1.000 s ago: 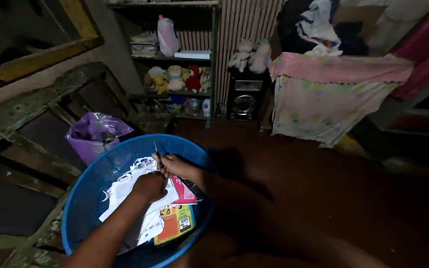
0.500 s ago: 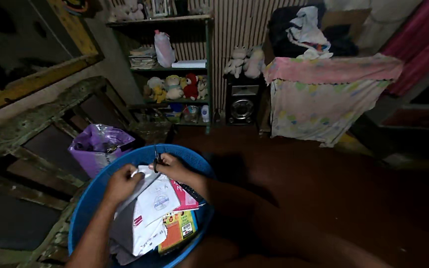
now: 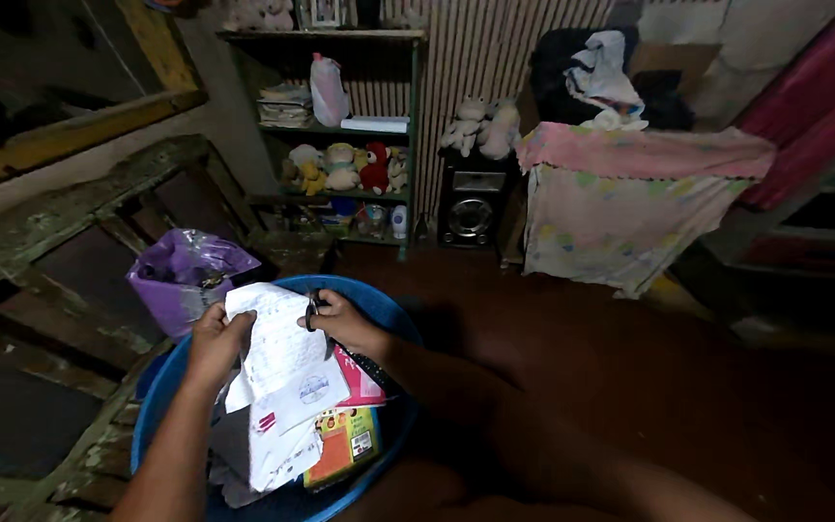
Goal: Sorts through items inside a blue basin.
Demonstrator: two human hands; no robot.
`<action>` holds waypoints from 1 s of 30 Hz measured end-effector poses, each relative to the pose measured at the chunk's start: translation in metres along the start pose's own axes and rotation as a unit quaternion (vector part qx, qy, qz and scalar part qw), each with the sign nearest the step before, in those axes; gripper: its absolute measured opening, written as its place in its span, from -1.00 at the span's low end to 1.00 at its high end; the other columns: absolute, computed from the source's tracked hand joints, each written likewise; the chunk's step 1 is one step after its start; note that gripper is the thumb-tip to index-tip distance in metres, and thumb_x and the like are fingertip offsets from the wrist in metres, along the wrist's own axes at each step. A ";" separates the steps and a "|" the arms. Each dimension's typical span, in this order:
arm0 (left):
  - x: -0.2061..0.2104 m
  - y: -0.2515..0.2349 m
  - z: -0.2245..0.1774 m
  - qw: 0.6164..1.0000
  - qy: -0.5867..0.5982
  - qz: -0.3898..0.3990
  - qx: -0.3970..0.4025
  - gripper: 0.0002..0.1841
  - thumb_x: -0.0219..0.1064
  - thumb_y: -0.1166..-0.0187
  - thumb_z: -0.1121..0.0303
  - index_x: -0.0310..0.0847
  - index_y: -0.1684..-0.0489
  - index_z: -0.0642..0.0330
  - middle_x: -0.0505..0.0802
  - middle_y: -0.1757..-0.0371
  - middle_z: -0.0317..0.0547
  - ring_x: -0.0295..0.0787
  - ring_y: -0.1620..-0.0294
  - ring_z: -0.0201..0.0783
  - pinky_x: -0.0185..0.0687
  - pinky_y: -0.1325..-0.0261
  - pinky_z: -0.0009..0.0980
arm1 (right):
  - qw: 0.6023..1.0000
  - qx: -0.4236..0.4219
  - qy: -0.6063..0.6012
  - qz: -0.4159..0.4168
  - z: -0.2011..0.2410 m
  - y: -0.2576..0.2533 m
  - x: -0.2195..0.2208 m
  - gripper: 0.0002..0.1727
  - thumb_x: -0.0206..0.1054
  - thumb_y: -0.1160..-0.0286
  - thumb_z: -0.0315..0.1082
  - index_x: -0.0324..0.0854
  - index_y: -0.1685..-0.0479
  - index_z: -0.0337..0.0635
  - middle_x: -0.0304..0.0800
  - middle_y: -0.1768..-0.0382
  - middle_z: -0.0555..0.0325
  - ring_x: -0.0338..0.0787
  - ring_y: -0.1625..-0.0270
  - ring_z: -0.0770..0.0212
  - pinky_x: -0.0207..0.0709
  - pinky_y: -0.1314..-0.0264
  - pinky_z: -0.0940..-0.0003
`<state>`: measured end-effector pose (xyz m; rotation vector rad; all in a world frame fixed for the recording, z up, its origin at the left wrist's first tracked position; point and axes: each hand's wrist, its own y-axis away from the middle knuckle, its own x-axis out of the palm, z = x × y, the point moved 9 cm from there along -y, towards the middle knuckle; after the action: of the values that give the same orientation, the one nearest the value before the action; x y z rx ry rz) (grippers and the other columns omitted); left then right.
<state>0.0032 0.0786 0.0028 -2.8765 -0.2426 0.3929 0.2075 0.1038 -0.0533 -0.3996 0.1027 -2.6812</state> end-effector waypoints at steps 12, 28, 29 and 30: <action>0.012 0.003 0.008 0.997 -0.022 0.070 -0.018 -0.76 0.37 -0.65 0.39 0.69 -0.18 0.24 0.92 0.11 -0.13 0.90 0.19 -0.31 0.87 0.07 -0.31 | 0.995 -0.004 0.015 -0.102 -0.001 -0.008 -0.027 -0.15 0.54 -0.37 -0.43 0.15 -0.67 -0.27 0.83 -0.03 -0.14 0.83 0.08 0.16 0.70 0.03 0.23; -0.019 0.000 -0.004 0.997 -0.040 -0.057 0.013 -0.75 0.27 -0.64 0.46 0.59 -0.22 0.25 0.80 0.17 -0.22 0.74 0.28 -0.47 0.75 0.15 -0.41 | 0.989 0.007 0.127 -0.071 0.005 -0.004 -0.022 -0.20 0.48 -0.51 -0.23 0.19 -0.71 -0.26 0.82 0.04 -0.13 0.83 0.12 0.12 0.74 0.01 0.17; -0.025 0.000 -0.005 0.996 -0.045 -0.076 0.001 -0.74 0.27 -0.67 0.43 0.58 -0.24 0.25 0.80 0.18 -0.21 0.72 0.30 -0.46 0.73 0.16 -0.40 | 0.982 0.007 0.181 -0.046 0.006 -0.003 -0.019 -0.28 0.45 -0.55 -0.12 0.34 -0.63 -0.28 0.83 0.01 -0.12 0.83 0.05 0.12 0.72 -0.11 0.14; -0.031 0.001 -0.006 0.995 -0.044 -0.091 -0.011 -0.73 0.26 -0.68 0.40 0.58 -0.26 0.27 0.80 0.17 -0.18 0.71 0.30 -0.43 0.73 0.14 -0.35 | 0.971 0.004 0.237 -0.017 0.006 -0.001 -0.015 -0.42 0.39 -0.61 -0.03 0.56 -0.42 -0.29 0.84 0.00 -0.09 0.83 0.01 0.13 0.71 -0.18 0.11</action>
<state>-0.0241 0.0708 0.0157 -2.8300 -0.5238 0.4852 0.2212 0.1112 -0.0515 0.2524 0.2269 -2.7541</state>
